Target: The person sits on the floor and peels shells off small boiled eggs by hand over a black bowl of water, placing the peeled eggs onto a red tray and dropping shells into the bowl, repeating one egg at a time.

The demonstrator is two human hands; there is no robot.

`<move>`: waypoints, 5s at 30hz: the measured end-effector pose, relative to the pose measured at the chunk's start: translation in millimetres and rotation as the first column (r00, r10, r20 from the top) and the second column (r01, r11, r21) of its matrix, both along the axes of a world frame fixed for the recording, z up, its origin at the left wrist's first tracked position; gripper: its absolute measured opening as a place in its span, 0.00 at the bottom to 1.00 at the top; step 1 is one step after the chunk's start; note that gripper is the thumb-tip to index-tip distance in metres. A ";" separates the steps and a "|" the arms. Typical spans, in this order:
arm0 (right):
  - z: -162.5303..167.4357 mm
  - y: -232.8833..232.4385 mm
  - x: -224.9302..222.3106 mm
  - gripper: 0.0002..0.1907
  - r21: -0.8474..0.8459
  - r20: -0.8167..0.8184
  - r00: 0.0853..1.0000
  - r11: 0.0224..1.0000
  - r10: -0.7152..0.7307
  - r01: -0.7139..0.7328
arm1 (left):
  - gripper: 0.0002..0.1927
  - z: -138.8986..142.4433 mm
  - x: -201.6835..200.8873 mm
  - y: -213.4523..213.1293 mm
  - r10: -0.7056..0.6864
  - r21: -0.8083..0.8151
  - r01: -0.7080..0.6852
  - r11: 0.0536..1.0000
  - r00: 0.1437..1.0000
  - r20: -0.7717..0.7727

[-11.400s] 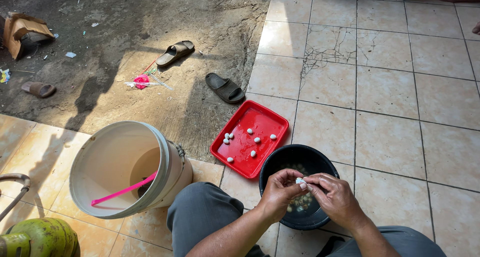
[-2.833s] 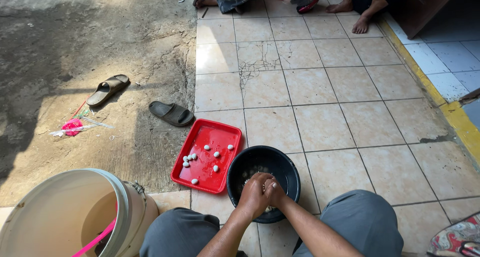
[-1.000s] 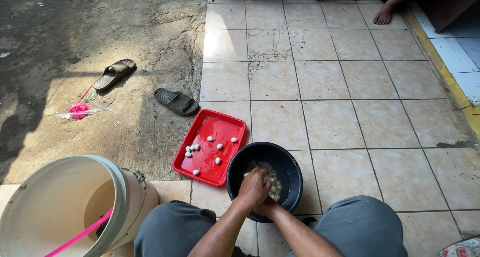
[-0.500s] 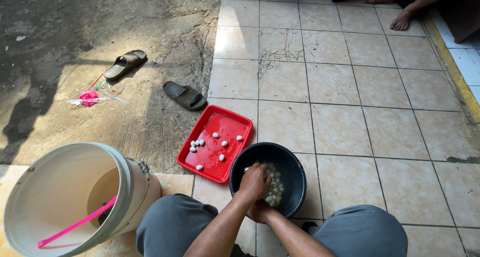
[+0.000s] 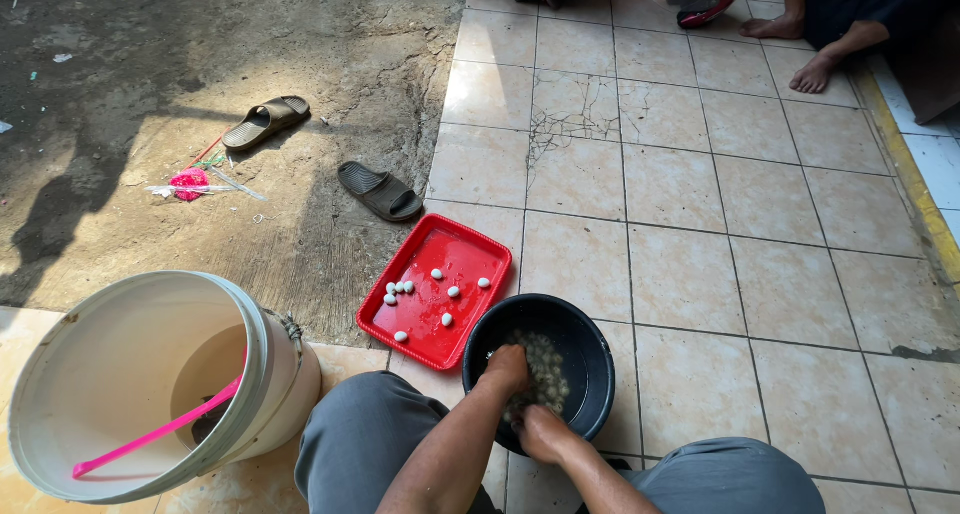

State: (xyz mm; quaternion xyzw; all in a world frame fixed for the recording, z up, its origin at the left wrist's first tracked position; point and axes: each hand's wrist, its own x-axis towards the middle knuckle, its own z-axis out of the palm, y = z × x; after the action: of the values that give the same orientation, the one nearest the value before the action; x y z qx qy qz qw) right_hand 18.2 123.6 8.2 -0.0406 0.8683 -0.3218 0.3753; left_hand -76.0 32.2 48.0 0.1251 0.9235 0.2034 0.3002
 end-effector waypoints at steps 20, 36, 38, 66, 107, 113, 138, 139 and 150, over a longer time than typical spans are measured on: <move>-8.7 25.5 1.0 0.11 0.308 -0.009 0.984 0.936 0.180 -0.168 | 0.13 -23.3 25.6 3.7 -0.370 -0.306 0.319 0.897 0.920 -0.125; 73.8 84.0 -43.3 0.11 -0.785 0.240 0.864 0.435 -0.442 0.440 | 0.09 27.8 43.9 -5.9 0.358 0.784 -0.529 0.324 0.836 0.416; 74.9 87.1 -43.8 0.11 -0.789 0.309 0.828 0.361 -0.467 0.497 | 0.10 25.6 40.1 -3.0 0.294 0.816 -0.546 0.188 0.824 0.484; 53.2 102.8 -61.5 0.09 -0.759 0.617 0.668 -0.088 -0.416 0.646 | 0.10 55.7 23.2 15.9 0.475 0.851 0.097 0.516 0.794 -0.379; 61.4 93.2 -29.0 0.10 -0.855 0.336 0.704 0.112 -0.625 0.507 | 0.13 45.9 34.2 6.0 0.369 0.899 -0.248 0.361 0.923 0.107; 71.7 94.5 -25.3 0.09 -0.772 -0.221 0.708 0.564 -0.670 0.293 | 0.13 49.8 45.1 11.1 0.418 0.890 -0.195 0.412 0.908 0.005; 97.7 102.3 -28.0 0.06 -0.367 -0.621 0.634 0.886 -0.460 0.284 | 0.13 13.1 43.4 15.2 0.151 0.805 -0.593 -0.019 0.794 0.589; 96.8 107.5 -29.6 0.05 -0.347 -0.675 0.615 0.911 -0.408 0.224 | 0.14 9.9 39.8 12.1 0.101 0.763 -0.640 -0.090 0.756 0.646; 115.3 108.5 -18.9 0.09 -0.428 -0.709 0.550 0.889 -0.442 0.163 | 0.14 15.2 43.2 11.7 -0.011 0.734 -0.669 -0.115 0.740 0.673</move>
State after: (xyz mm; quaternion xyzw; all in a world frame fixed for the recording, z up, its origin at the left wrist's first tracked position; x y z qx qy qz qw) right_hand -0.6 232.0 123.5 -0.0846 0.8738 -0.4635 -0.1207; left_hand -32.8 44.0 63.1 -0.0084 0.3897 0.8805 0.2696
